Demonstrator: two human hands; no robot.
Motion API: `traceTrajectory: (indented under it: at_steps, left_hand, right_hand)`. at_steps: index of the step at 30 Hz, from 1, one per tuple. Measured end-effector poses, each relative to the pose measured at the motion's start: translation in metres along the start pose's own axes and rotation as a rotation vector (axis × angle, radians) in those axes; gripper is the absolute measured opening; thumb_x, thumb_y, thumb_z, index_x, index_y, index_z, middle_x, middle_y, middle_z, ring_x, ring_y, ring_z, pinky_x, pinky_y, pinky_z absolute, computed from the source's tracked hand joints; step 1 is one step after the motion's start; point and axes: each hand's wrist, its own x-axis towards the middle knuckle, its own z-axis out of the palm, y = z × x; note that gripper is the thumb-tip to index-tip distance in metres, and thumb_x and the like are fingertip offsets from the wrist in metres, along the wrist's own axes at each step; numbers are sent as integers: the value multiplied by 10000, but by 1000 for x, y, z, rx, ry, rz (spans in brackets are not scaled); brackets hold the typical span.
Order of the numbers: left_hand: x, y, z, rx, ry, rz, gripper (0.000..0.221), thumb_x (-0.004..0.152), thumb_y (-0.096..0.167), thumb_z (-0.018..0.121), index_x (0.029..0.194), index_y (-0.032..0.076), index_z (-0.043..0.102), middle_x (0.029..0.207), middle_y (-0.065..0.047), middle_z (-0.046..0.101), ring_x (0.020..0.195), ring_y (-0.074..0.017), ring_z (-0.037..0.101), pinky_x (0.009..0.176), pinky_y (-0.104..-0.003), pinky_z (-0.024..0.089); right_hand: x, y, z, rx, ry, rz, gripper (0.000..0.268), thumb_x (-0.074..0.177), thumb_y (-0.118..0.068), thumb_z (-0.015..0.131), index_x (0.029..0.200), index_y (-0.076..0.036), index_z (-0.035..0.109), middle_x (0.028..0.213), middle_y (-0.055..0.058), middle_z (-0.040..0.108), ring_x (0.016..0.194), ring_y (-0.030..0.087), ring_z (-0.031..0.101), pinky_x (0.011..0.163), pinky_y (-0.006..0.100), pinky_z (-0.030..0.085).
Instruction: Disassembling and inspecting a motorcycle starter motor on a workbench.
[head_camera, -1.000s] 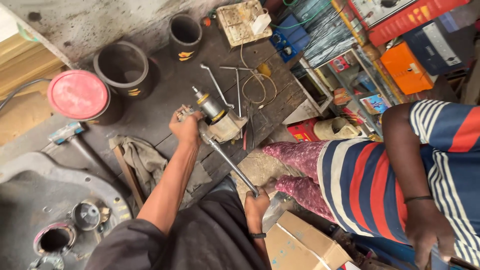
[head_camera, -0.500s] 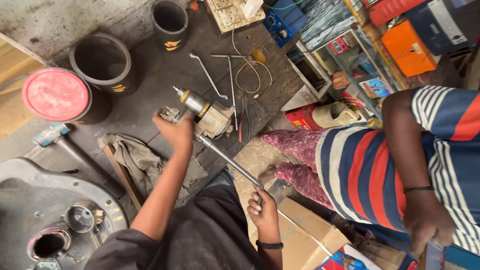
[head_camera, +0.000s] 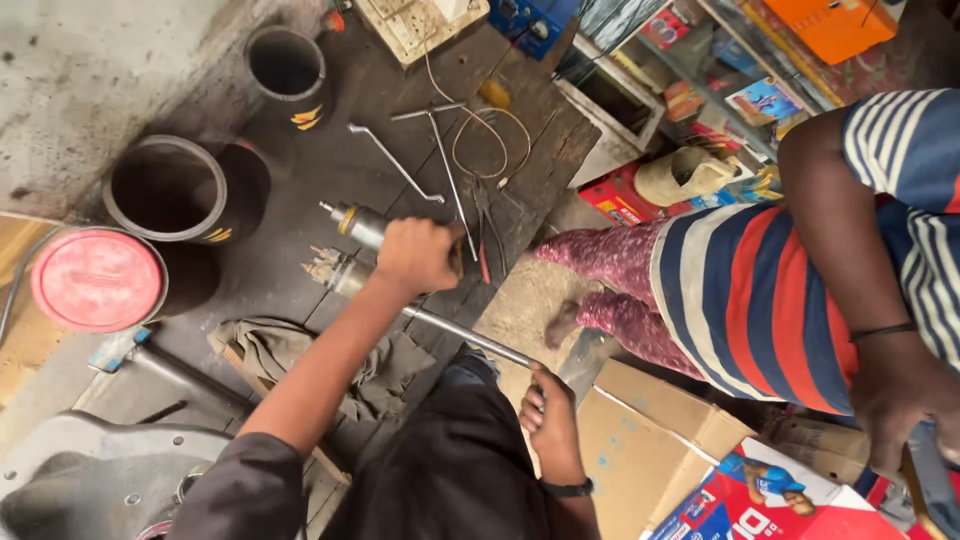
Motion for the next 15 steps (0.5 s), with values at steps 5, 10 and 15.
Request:
traceTrajectory:
  at_steps: [5,10,15]
  left_hand:
    - [0,10,18,39,-103,-225,223,711,284,714,848,113,754,771,-146,718,742,-335,724,668,-446,573]
    - [-2,23,-3,24,37,-260,294,635,269,746,873,98,736,684,-183,710,658,-371,709,592,-469,565]
    - [8,19,8,-40,90,-282,232,772,341,748,871,132,749,693,-192,703,649,-389,698,590,-506,555]
  right_hand:
    - [0,5,-21,-60,18,-12,311,931,-317,709,782,-142,499,536,-45,340,355,86,268,348,271,192]
    - [3,-8,-15,-148,33,-74,302,907,-318,733,780,-141,523,535,-63,340,356,70,270,341,268,201]
    - [13,-20,-12,-231,94,-223,241,907,-290,746,848,-94,617,554,-77,331,394,45,267,356,264,211]
